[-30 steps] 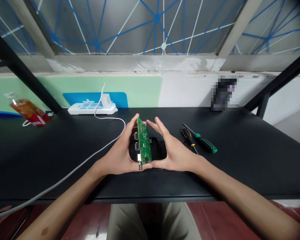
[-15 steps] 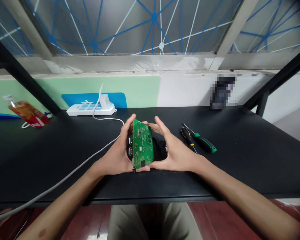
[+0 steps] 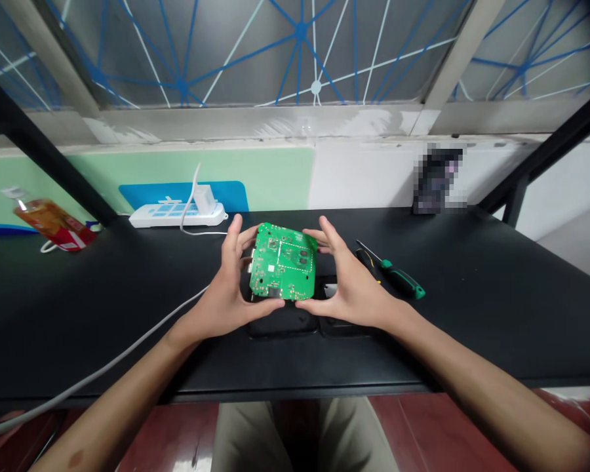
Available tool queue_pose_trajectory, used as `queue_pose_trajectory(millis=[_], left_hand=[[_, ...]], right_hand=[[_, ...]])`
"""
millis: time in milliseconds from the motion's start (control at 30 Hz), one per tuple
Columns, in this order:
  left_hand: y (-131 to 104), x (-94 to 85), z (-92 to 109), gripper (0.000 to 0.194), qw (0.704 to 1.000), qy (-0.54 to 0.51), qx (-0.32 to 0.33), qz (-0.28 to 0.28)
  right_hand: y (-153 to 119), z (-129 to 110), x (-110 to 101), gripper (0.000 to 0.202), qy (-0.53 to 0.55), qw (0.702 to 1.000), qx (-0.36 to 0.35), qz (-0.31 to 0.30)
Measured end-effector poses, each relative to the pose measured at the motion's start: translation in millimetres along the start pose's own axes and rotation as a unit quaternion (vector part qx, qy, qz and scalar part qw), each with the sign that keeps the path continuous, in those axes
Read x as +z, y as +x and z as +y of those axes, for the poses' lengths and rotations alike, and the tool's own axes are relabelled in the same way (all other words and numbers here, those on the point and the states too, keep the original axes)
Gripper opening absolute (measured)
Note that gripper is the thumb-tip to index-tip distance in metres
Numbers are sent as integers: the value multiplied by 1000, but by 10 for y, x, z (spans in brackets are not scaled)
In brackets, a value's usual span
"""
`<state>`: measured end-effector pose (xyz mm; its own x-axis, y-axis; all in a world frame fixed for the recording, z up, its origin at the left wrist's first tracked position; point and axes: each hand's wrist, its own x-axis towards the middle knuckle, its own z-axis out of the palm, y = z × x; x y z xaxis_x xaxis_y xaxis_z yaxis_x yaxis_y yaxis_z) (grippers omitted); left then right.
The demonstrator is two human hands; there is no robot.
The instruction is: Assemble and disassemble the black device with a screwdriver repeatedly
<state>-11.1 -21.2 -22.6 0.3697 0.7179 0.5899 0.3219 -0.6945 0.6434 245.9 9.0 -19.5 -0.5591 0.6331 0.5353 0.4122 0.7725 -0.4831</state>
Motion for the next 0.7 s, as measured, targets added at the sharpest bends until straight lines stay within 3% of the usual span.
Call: queue_pose_trajectory(millis=[200,533,700], left_hand=[[19,-11,-38,117,997,70,26,22],[-4,-52,-46,127,990,123,13,-70],[11,-66,-14,127,984,155,23,-80]], right_hand=[[0,3,-14,126,-48,999,18,5],[-13,4,-68,128,-40,998,-19,-49],[-14,-7,-94,128,-26,998,-21,-56]])
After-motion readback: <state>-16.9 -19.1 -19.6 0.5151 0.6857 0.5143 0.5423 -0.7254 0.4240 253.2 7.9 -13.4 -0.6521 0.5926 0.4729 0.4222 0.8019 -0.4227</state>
